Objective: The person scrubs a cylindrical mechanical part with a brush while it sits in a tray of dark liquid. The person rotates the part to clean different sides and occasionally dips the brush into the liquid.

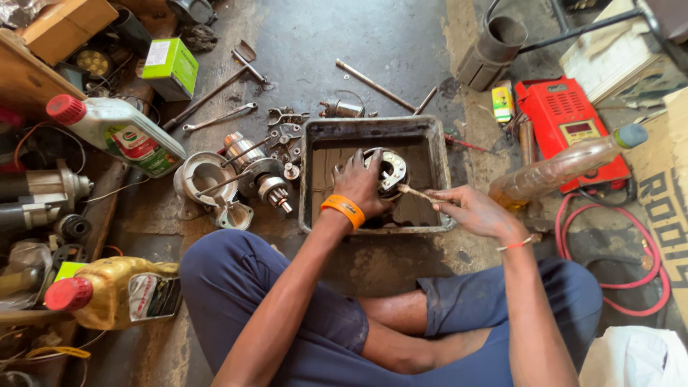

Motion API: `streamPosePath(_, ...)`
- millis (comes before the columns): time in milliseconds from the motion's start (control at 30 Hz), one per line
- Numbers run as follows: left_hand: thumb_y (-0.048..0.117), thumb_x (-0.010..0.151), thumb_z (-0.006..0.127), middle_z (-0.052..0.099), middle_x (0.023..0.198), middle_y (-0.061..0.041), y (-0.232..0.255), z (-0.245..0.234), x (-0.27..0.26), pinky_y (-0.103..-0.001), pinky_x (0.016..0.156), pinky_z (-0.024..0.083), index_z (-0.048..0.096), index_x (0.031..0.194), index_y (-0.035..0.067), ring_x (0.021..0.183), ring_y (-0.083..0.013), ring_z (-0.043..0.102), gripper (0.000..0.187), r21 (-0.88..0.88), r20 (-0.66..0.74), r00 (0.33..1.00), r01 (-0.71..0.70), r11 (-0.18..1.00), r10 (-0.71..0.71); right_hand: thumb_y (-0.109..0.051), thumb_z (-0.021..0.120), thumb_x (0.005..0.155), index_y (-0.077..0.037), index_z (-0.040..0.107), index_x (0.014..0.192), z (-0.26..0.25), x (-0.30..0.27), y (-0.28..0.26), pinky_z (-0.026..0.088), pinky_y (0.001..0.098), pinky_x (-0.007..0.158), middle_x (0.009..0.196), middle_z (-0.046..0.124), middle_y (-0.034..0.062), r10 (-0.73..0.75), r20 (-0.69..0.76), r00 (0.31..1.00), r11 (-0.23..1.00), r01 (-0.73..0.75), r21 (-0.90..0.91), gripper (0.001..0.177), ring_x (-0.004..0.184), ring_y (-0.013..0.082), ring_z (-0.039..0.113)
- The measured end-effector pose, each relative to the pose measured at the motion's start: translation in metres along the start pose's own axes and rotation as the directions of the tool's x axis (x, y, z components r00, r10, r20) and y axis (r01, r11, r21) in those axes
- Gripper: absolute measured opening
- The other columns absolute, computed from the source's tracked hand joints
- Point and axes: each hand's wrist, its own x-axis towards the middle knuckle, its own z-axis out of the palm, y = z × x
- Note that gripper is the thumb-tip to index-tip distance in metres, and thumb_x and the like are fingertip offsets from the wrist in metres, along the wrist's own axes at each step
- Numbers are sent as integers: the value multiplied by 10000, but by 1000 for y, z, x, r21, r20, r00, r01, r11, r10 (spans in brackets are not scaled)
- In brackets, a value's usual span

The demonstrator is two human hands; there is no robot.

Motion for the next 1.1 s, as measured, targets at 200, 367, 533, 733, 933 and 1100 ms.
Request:
streamPosePath(200, 584, 670, 891, 290, 1552, -329, 29, 5, 7, -645, 1083, 382, 280, 1562, 119, 1373, -555, 369, 1177, -46, -33, 983, 177, 983, -178, -199, 630, 979, 6, 626, 1337, 3, 3, 16, 511, 269, 917, 1297, 726, 92, 38, 17, 999, 998, -39, 51, 412, 1063, 63, 605)
streamPosePath(367, 556, 676, 862, 357, 1560, -307, 18, 14, 12, -603, 1078, 444, 347, 1566, 131, 1378, -549, 417, 1113, -93, -38, 991, 124, 988, -128, -195, 647, 993, 33, 638, 1325, 7, 4, 15, 487, 249, 940, 1237, 718, 60, -21, -168, 986, 995, 4, -102, 404, 1088, 47, 632)
streamPosePath(533, 539, 683, 877, 333, 1565, -268, -7, 8, 20, -631, 1142, 336, 380, 1525, 235, 1410, -535, 328, 1024, -25, 45, 987, -151, 988, 152, -212, 639, 966, -19, 616, 1384, 6, -3, 4, 514, 248, 836, 1111, 772, 1, 77, 99, 992, 996, -82, 44, 461, 959, 27, 578)
streamPosePath(733, 444, 669, 875, 253, 1651, -153, -7, 2, 18, -721, 1144, 214, 344, 1534, 297, 1544, -383, 195, 1026, 54, 153, 956, -260, 964, 249, -229, 652, 959, -36, 648, 1356, 5, -6, -1, 515, 245, 817, 1130, 777, -10, 81, 47, 996, 996, -79, -37, 441, 931, 22, 581)
streamPosePath(933, 542, 627, 914, 207, 1609, -306, 14, 3, 6, -649, 1172, 241, 265, 1566, 183, 1474, -507, 229, 1196, 27, 51, 999, -16, 1000, 15, -237, 618, 1025, 14, 716, 1282, 4, -4, 7, 488, 268, 764, 1169, 730, 90, 93, 57, 994, 995, -94, 16, 372, 901, 58, 529)
streamPosePath(1100, 543, 616, 908, 304, 1587, -268, 14, 0, 6, -621, 1181, 299, 342, 1553, 227, 1438, -529, 336, 1139, -6, 68, 997, 37, 999, -37, -195, 632, 985, -55, 659, 1390, 0, -5, 12, 464, 260, 715, 949, 702, -26, 141, 96, 985, 988, -147, 55, 430, 835, 58, 508)
